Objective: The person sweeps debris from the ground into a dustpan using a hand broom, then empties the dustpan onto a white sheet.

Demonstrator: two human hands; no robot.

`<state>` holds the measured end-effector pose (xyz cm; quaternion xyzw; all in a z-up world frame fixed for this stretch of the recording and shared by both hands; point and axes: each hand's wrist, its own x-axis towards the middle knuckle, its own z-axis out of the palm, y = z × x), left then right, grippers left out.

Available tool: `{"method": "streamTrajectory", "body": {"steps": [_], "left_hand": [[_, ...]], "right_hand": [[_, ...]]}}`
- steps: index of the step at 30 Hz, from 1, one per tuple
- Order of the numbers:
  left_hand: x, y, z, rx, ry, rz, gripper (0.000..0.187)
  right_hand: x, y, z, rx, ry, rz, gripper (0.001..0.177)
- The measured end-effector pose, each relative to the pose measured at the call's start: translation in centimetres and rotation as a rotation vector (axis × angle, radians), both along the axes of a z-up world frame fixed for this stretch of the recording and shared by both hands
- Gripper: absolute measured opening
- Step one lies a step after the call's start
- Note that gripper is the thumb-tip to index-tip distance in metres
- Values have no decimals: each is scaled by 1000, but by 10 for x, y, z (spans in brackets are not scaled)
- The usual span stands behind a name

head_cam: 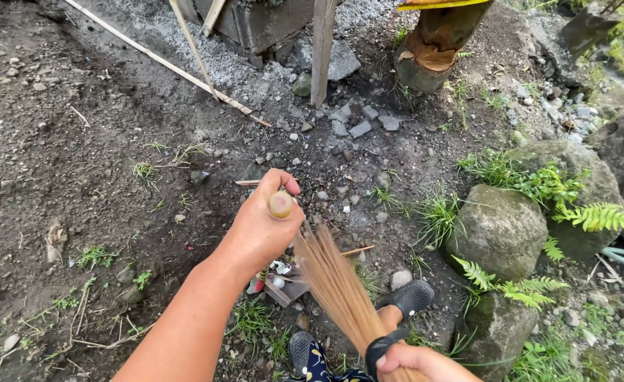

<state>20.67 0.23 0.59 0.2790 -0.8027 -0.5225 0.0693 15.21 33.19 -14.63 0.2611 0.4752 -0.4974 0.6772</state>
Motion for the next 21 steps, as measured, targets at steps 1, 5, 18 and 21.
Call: {"method": "streamTrajectory", "body": {"steps": [1, 5, 18, 21], "left_hand": [[0, 0, -1, 0, 7, 4, 21], [-5, -3, -12, -25, 57, 4, 20], [-3, 6, -11, -19, 70, 70, 18], [-1, 12, -4, -6, 86, 144, 16]], "right_hand": [[3, -1, 5, -17, -33, 11, 26], [-10, -4, 88, 78, 19, 26, 32], [-52, 33, 114, 169, 161, 27, 44], [-64, 41, 96, -23, -64, -126, 38]]}}
